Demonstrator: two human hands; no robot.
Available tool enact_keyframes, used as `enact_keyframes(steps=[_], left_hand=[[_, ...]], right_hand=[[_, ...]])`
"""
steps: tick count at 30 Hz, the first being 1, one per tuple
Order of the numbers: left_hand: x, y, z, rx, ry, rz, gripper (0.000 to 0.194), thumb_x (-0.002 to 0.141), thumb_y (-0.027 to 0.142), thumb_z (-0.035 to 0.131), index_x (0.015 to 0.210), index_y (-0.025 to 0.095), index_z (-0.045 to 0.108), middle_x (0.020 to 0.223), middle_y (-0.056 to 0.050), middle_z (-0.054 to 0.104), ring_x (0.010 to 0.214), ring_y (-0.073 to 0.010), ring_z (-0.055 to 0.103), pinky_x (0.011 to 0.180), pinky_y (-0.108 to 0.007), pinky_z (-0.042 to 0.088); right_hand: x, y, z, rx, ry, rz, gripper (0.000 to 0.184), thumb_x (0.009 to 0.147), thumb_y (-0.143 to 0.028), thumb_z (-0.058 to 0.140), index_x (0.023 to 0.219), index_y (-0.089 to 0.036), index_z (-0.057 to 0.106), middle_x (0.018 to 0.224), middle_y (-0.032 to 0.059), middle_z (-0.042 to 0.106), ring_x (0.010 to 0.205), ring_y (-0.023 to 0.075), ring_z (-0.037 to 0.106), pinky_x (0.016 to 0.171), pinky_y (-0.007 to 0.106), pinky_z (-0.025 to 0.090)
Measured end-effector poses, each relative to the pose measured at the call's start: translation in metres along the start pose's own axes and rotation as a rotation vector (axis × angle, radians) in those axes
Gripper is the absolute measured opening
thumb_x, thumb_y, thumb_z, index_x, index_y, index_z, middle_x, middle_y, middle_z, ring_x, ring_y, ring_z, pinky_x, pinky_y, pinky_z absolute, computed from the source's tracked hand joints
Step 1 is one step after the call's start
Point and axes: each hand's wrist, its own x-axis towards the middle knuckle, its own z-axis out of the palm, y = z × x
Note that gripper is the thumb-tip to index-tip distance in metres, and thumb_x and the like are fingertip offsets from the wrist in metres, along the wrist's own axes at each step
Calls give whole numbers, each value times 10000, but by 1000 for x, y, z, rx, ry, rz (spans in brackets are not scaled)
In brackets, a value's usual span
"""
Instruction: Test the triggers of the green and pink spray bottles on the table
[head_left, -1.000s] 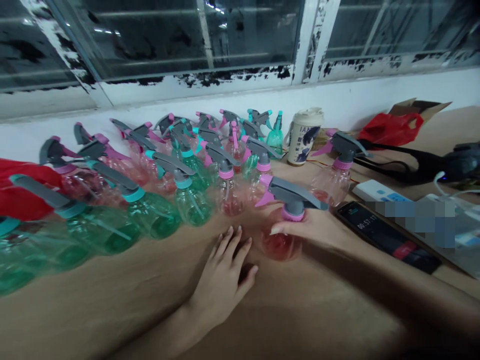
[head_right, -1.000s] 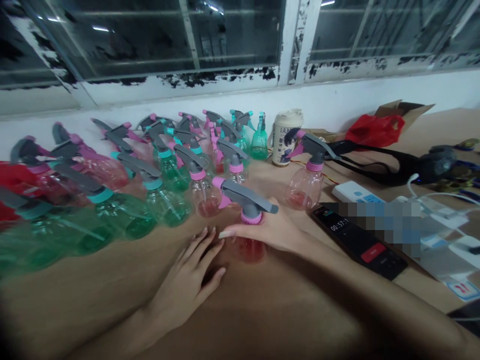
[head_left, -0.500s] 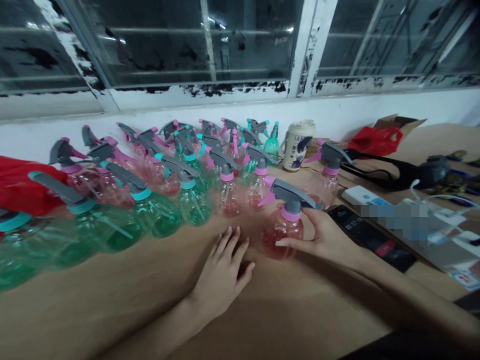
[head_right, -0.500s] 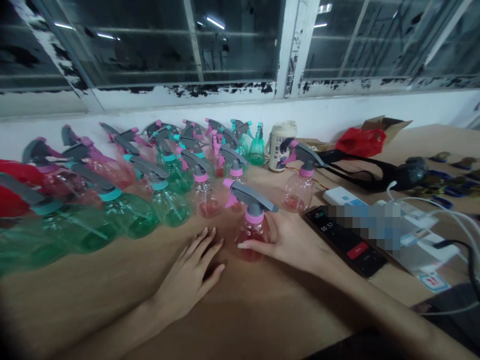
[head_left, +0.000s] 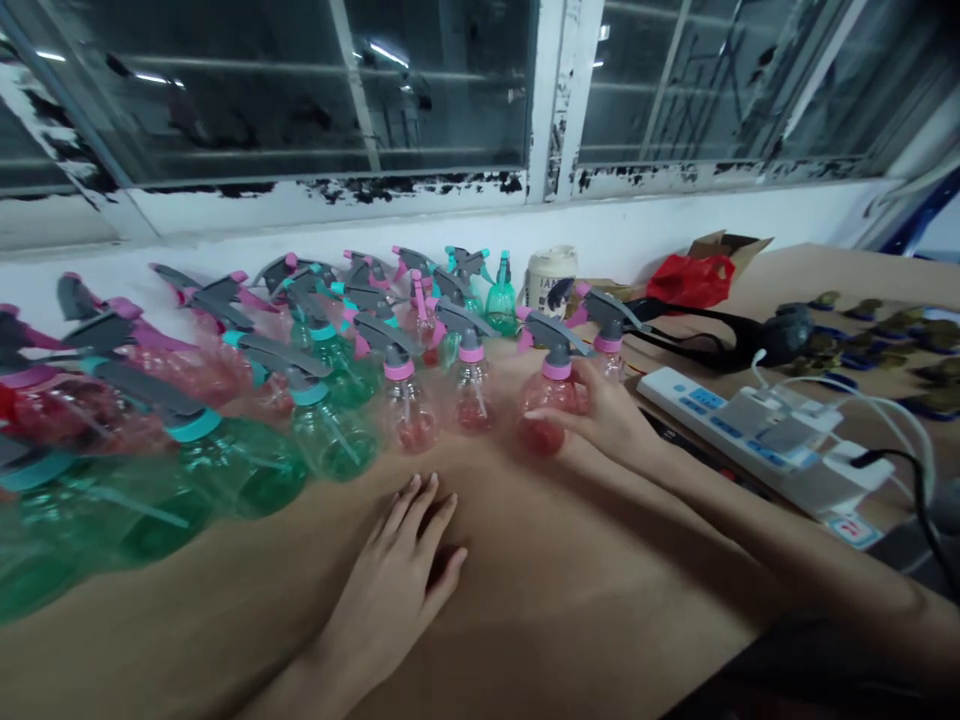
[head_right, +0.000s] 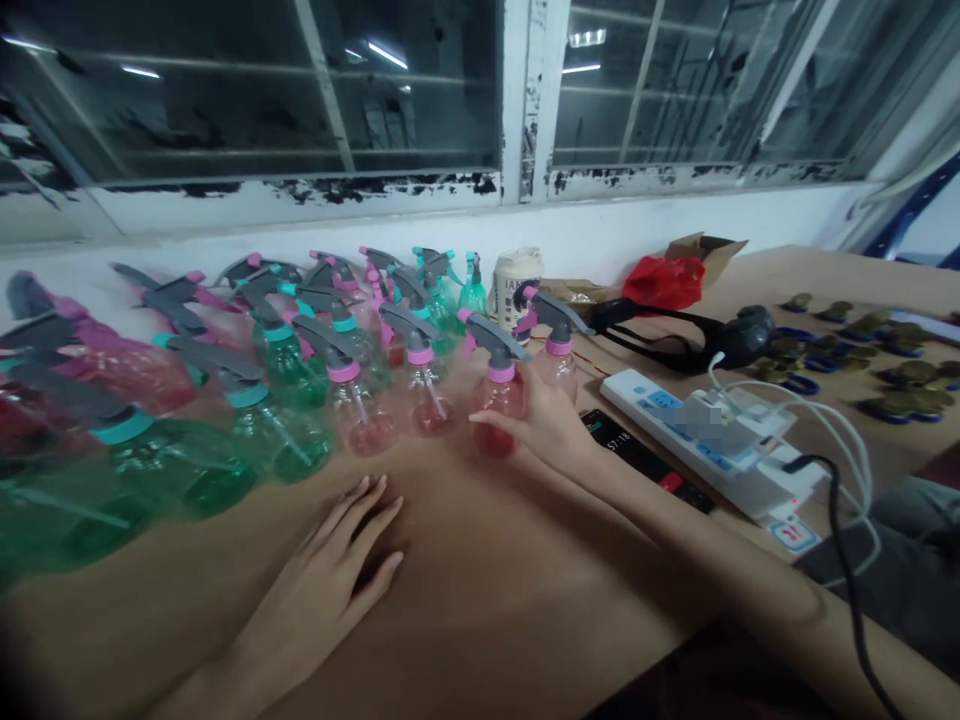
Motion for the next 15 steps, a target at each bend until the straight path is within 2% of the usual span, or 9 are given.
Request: enact_keyframes(steps=[5,10,15], left_hand=[[-1,-2,1,-3,25,13,446,960,400,394,1326,156,471,1422,-120,449,1316,-299,394,998,-485,431],[-4,-4,5,17,57,5,469,968,408,365,1375,181,416,1421,-101,455,1299,-298,421,982,-482,453],[-7,-5,11,16,44,-17,496,960,403,365,1420,217,360,1440,-84,432,1291,-305,429,970,-487,463]], right_hand=[[20,2,14,43,57,46,643,733,-564,640,1175,-128,473,1075,183,634,949,354,624,781,493,490],[37,7,21,59,79,59,579,741,-561,629,1121,-143,505,1067,187,643,938,357,625,789,509,484],[45,12,27,87,85,51,573,770,-474,627,1198,-138,447,1176,201,603,1055,355,590,879,524,458]])
